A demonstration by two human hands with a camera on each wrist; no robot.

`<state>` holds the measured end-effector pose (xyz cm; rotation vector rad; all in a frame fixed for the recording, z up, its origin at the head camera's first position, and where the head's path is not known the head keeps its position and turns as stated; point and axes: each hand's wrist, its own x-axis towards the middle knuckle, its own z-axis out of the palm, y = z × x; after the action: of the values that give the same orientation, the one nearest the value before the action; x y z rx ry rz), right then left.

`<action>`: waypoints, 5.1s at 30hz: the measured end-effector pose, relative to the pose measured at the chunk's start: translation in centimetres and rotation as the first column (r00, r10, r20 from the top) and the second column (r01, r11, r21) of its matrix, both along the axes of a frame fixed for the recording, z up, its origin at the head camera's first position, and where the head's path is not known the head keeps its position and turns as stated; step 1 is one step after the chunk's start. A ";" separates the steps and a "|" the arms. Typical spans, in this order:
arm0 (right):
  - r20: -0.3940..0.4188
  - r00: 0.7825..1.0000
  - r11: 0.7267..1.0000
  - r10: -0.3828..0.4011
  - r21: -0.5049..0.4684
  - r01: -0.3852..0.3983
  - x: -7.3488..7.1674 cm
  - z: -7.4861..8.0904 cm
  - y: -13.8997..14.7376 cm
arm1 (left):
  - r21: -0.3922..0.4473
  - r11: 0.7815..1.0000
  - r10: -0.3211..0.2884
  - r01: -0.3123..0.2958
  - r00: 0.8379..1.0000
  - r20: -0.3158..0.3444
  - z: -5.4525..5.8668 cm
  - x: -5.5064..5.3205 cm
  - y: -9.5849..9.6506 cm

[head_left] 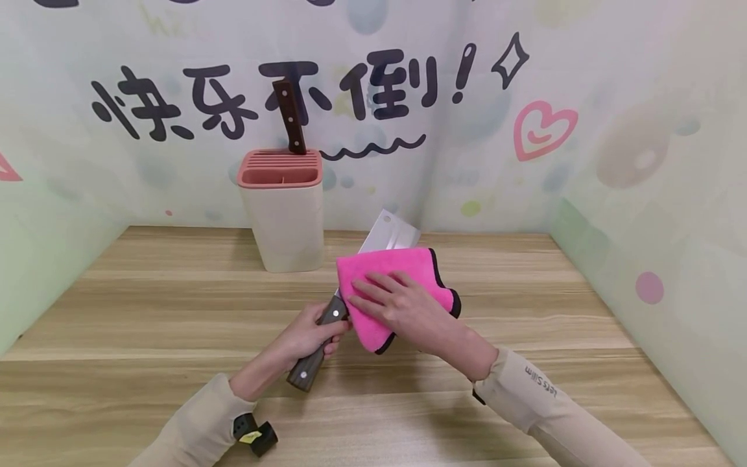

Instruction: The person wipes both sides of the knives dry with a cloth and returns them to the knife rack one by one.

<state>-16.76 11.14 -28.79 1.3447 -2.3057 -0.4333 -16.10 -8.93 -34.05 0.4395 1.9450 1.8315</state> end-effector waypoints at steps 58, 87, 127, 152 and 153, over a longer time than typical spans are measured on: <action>0.084 0.957 0.928 -0.277 -0.237 0.289 -6.9 0.3 3.9 | -0.031 0.999 -0.029 0.030 0.999 0.032 -0.1 0.4 0.3; -0.182 0.980 0.994 -0.084 -0.087 0.069 -3.2 -0.1 0.8 | -0.046 0.999 0.003 -0.002 1.000 0.011 0.5 -0.3 0.4; -0.073 0.997 0.994 -0.021 -0.110 0.012 -3.0 0.4 1.0 | 0.015 0.999 0.048 -0.047 0.998 -0.037 0.7 -0.2 0.5; 0.033 0.977 0.942 -0.212 -0.259 0.214 -5.7 0.3 4.0 | -0.022 0.999 0.029 -0.030 0.999 -0.044 0.5 0.1 0.4; 0.043 0.975 0.939 -0.218 -0.263 0.221 -5.8 0.3 4.1 | -0.021 0.999 0.027 -0.028 0.999 -0.044 0.5 0.1 0.4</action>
<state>-22.52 15.26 -28.50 0.9690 -2.4320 -0.1714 -15.99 -8.52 -33.57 0.4520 2.0074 1.8304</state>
